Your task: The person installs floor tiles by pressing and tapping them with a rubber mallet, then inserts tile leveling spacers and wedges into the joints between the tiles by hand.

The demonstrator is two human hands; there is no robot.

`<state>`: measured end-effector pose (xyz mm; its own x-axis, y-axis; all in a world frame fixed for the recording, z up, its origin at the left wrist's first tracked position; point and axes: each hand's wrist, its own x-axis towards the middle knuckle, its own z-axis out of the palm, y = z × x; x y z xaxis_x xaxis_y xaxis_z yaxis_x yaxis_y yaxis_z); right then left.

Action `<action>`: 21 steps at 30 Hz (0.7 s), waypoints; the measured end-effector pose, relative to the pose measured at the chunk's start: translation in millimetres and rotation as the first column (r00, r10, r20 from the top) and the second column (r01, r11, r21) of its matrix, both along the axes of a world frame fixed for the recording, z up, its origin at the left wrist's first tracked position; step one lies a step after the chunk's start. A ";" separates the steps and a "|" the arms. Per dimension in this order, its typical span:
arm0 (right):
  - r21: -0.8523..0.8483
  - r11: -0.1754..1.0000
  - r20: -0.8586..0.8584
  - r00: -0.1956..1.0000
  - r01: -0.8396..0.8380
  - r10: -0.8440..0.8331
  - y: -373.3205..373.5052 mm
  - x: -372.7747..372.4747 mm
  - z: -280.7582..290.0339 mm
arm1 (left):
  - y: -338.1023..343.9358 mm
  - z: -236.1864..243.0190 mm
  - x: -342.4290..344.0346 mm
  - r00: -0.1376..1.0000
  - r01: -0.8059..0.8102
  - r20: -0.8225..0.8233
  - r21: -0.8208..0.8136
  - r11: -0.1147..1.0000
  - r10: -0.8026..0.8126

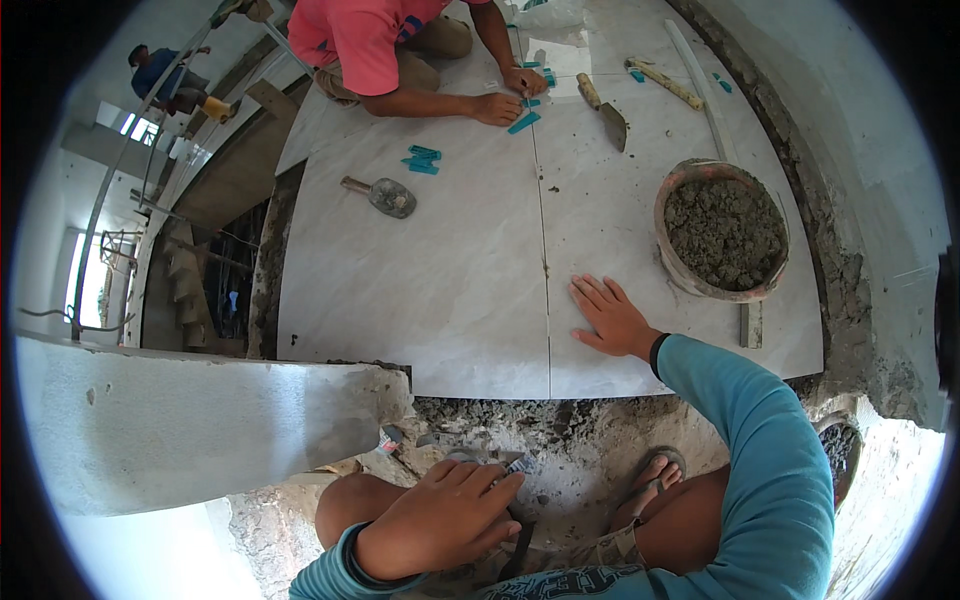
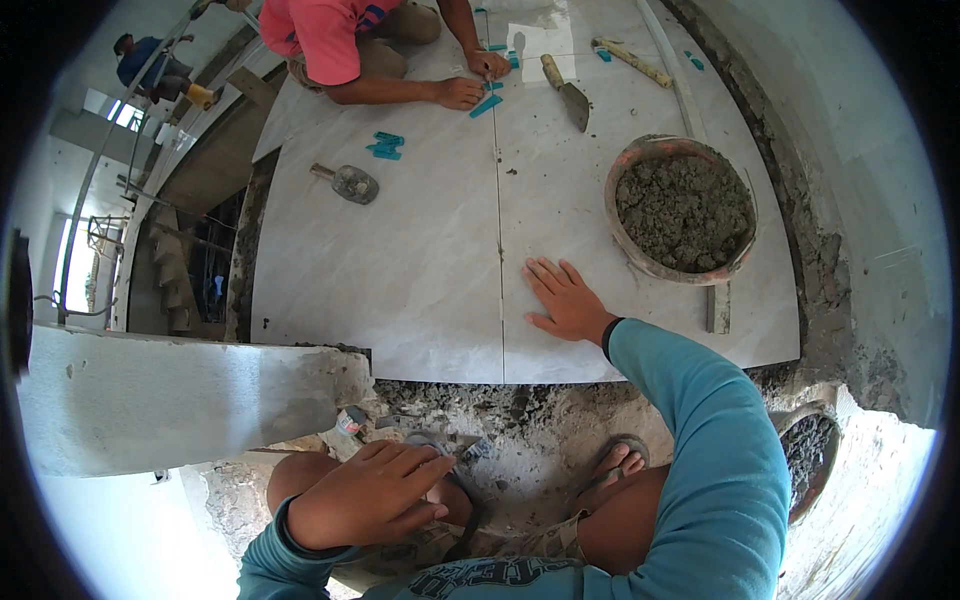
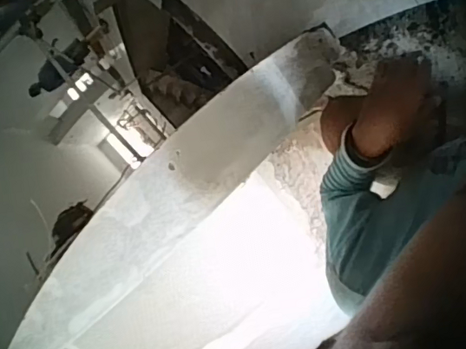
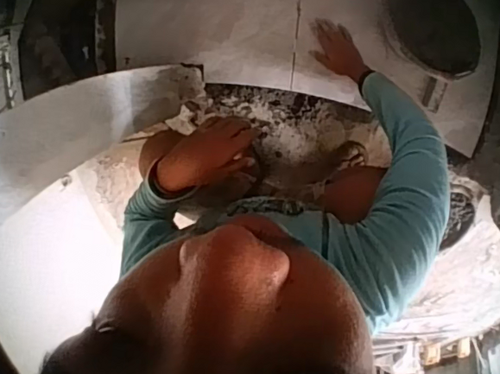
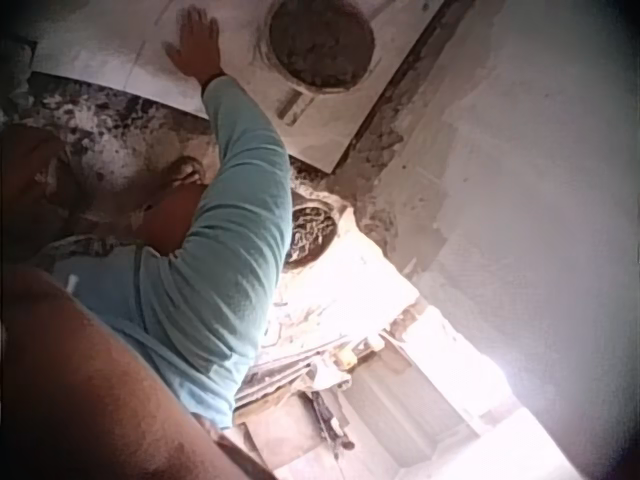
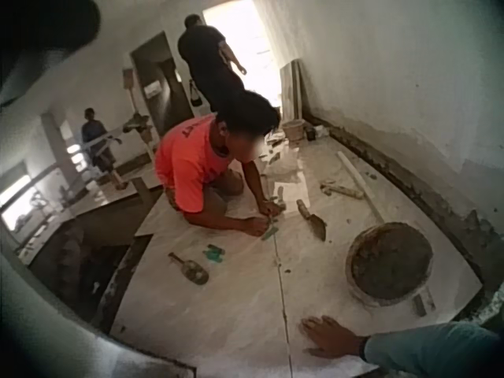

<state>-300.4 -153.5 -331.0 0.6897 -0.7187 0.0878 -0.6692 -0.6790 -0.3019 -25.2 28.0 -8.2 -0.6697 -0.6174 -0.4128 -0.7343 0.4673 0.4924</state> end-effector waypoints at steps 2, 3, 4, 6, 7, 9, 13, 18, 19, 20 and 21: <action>0.005 1.000 -0.002 1.000 0.002 -0.002 -0.2 -0.3 0.7 | -0.1 0.2 -0.4 1.000 -0.001 -0.002 -0.002 1.000 0.001; 0.004 1.000 -0.003 1.000 0.001 -0.001 -0.4 -0.6 1.0 | -0.1 0.3 -0.5 1.000 -0.002 -0.005 -0.004 1.000 0.002; 0.004 1.000 -0.003 1.000 -0.001 0.001 -0.5 -0.5 1.1 | -0.1 0.4 -0.6 1.000 -0.002 -0.004 -0.004 1.000 0.002; 0.005 1.000 -0.001 1.000 -0.003 0.003 -0.6 -0.1 1.2 | 0.1 0.6 -0.7 1.000 0.005 0.007 -0.009 1.000 -0.005; 0.007 1.000 0.000 1.000 -0.005 0.005 -0.5 0.1 1.3 | 0.0 0.1 -0.6 1.000 0.005 0.007 -0.008 1.000 -0.005; 0.004 1.000 -0.003 1.000 -0.004 0.004 -0.3 -0.1 1.8 | -0.1 -1.1 -0.3 1.000 0.000 -0.003 -0.010 1.000 0.000; 0.000 1.000 -0.009 1.000 -0.003 0.003 -0.8 -0.2 1.3 | -0.5 -0.1 -0.9 1.000 -0.004 -0.007 -0.005 1.000 0.004; 0.013 1.000 -0.015 1.000 -0.001 0.001 -0.8 0.1 1.5 | -1.5 0.9 -1.4 1.000 0.000 0.004 -0.004 1.000 0.000; 0.020 1.000 -0.017 1.000 -0.001 0.001 -0.8 0.3 1.7 | -1.4 0.9 -1.6 1.000 0.000 0.005 -0.004 1.000 0.000; 0.020 1.000 -0.016 1.000 -0.001 0.001 -0.9 0.4 1.8 | -1.2 0.8 -1.9 1.000 -0.001 0.008 -0.003 1.000 0.001; 0.021 1.000 -0.018 1.000 -0.001 0.001 -1.1 0.4 2.0 | -1.0 0.7 -2.0 1.000 -0.003 0.012 -0.003 1.000 0.003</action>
<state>-300.0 -154.6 -329.0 0.6919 -0.7195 0.0597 -0.6739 -0.6733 -0.3042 -27.2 27.0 -7.5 -0.6630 -0.6204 -0.4189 -0.7414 0.4670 0.4819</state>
